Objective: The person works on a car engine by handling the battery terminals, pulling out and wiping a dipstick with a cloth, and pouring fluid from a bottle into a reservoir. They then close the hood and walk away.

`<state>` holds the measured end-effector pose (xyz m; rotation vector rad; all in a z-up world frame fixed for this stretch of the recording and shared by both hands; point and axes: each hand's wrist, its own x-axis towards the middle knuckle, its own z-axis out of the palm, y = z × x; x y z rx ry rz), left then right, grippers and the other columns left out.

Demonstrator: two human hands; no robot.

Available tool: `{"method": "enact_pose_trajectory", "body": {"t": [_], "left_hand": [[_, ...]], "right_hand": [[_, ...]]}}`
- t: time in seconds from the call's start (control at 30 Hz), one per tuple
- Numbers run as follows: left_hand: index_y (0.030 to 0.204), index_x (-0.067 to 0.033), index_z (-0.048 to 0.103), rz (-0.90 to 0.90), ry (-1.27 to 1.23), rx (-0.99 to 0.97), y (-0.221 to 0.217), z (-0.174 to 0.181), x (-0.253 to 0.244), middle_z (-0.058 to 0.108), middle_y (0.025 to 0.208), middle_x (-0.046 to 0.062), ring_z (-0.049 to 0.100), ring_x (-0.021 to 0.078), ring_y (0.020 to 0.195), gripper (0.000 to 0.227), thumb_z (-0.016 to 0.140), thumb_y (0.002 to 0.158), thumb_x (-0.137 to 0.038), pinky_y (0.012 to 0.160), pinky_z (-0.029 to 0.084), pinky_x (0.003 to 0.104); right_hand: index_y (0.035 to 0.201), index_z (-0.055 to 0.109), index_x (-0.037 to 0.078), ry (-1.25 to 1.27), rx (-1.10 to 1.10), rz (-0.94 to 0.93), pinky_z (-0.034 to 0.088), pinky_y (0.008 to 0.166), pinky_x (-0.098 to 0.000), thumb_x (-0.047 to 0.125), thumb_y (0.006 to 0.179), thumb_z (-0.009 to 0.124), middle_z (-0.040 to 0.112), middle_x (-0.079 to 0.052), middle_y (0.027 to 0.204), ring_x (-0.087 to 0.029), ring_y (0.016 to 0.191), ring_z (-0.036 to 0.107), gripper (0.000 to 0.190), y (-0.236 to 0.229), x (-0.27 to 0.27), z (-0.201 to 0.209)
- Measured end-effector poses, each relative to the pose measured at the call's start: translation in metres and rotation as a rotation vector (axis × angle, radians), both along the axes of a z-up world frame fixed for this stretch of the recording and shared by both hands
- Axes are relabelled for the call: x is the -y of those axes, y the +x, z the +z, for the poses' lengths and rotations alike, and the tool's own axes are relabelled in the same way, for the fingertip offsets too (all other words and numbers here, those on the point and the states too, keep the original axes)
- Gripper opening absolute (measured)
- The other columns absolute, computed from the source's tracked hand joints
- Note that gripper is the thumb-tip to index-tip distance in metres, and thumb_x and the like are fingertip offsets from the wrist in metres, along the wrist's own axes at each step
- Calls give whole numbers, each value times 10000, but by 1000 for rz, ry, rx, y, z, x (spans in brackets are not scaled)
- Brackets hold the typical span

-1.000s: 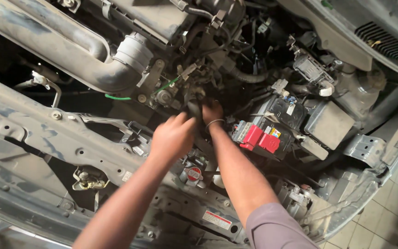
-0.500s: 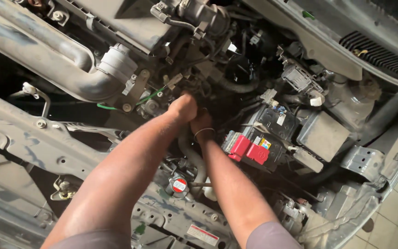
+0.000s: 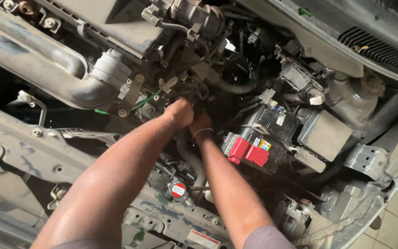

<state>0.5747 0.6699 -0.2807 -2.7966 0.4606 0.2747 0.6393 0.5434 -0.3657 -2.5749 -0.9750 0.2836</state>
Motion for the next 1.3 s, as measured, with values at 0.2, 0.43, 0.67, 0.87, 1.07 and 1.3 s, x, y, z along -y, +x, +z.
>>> {"method": "enact_pose_trajectory", "body": {"t": [0.2, 0.43, 0.67, 0.87, 1.07, 1.3], "left_hand": [[838, -168, 823, 15, -40, -28, 4, -5, 2, 776, 875, 44, 728, 281, 848, 186, 656, 788, -232, 655, 525, 443], [813, -135, 816, 3, -127, -7, 10, -26, -3, 773, 845, 78, 735, 285, 809, 189, 667, 761, -240, 642, 534, 433], [789, -132, 809, -54, -217, -21, 8, -35, 0, 765, 823, 80, 734, 295, 804, 155, 696, 720, -214, 643, 540, 428], [827, -167, 766, 30, -124, 232, -52, 82, 6, 700, 936, 27, 686, 221, 812, 154, 638, 831, -251, 601, 477, 358], [918, -158, 708, 376, -573, 512, -164, 208, 1, 632, 929, 15, 651, 208, 806, 176, 698, 746, -197, 618, 508, 369], [969, -133, 723, 793, -770, 620, -241, 220, 26, 646, 856, 14, 664, 221, 741, 199, 751, 775, -165, 608, 535, 379]], "right_hand": [[967, 702, 40, 26, -42, -46, 575, 746, -522, 271, 885, 626, 714, -245, 967, -446, 892, 701, 256, -2, -3, 4], [956, 703, 19, -47, -51, -77, 580, 842, -507, 227, 861, 670, 707, -267, 1024, -445, 980, 695, 231, 1, 3, -5], [965, 724, 45, 15, -44, -13, 568, 832, -499, 292, 886, 648, 722, -253, 1021, -434, 985, 692, 270, 5, 1, -15], [993, 709, 30, 296, -322, -126, 580, 718, -393, 243, 922, 656, 735, -170, 964, -290, 865, 703, 231, -16, 7, 80], [1027, 705, 6, 682, -644, -288, 564, 569, -276, 163, 948, 687, 733, -67, 894, -133, 726, 692, 177, -6, -18, 184], [958, 740, 29, 684, -445, -250, 538, 638, -301, 172, 883, 785, 757, -41, 819, -124, 697, 661, 168, -11, -77, 217]]}}
